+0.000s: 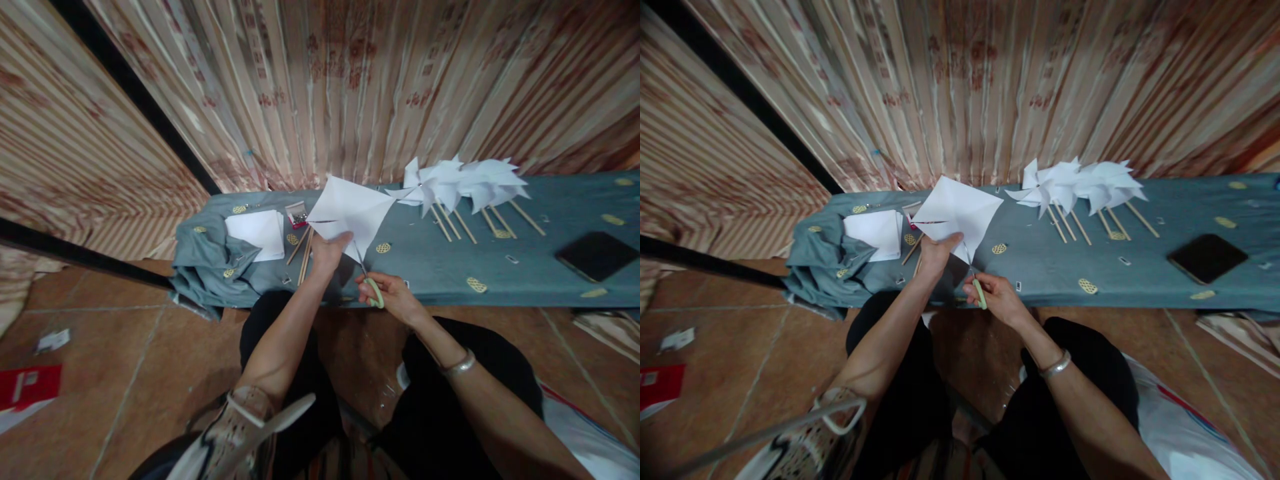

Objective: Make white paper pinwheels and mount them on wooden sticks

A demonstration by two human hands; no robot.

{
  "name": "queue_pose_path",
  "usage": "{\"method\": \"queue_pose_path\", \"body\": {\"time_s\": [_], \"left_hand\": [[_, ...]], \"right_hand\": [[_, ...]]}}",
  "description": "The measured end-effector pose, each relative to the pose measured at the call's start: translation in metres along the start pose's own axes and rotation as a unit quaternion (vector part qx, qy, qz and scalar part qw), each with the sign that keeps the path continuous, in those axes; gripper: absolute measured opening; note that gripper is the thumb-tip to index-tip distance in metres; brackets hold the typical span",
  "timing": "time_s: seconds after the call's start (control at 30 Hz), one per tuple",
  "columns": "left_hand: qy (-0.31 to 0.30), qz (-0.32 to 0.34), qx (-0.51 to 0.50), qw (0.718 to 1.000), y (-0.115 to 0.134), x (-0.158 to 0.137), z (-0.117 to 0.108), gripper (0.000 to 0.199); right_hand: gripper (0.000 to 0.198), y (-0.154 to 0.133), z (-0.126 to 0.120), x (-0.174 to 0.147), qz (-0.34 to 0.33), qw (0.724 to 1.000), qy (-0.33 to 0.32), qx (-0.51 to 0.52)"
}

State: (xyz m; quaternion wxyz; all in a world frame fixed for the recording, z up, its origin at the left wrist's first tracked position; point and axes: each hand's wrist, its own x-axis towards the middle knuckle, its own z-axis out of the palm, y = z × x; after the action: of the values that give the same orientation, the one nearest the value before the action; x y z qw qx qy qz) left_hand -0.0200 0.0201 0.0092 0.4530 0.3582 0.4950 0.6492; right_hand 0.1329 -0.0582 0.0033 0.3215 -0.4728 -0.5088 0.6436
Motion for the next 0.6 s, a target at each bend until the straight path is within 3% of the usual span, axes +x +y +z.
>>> {"method": "queue_pose_path", "body": {"time_s": [0.43, 0.6], "left_hand": [[0.014, -0.016, -0.007, 1.000, -0.0007, -0.0013, 0.0006, 0.029], [0.000, -0.048, 0.009, 0.999, 0.0003, -0.0019, -0.0008, 0.019]], "right_hand": [[0.051, -0.0067, 0.0023, 0.0001, 0.019, 1.000, 0.017, 0.018], [0.053, -0.0073, 0.0018, 0.0000, 0.019, 0.999, 0.023, 0.023]]}}
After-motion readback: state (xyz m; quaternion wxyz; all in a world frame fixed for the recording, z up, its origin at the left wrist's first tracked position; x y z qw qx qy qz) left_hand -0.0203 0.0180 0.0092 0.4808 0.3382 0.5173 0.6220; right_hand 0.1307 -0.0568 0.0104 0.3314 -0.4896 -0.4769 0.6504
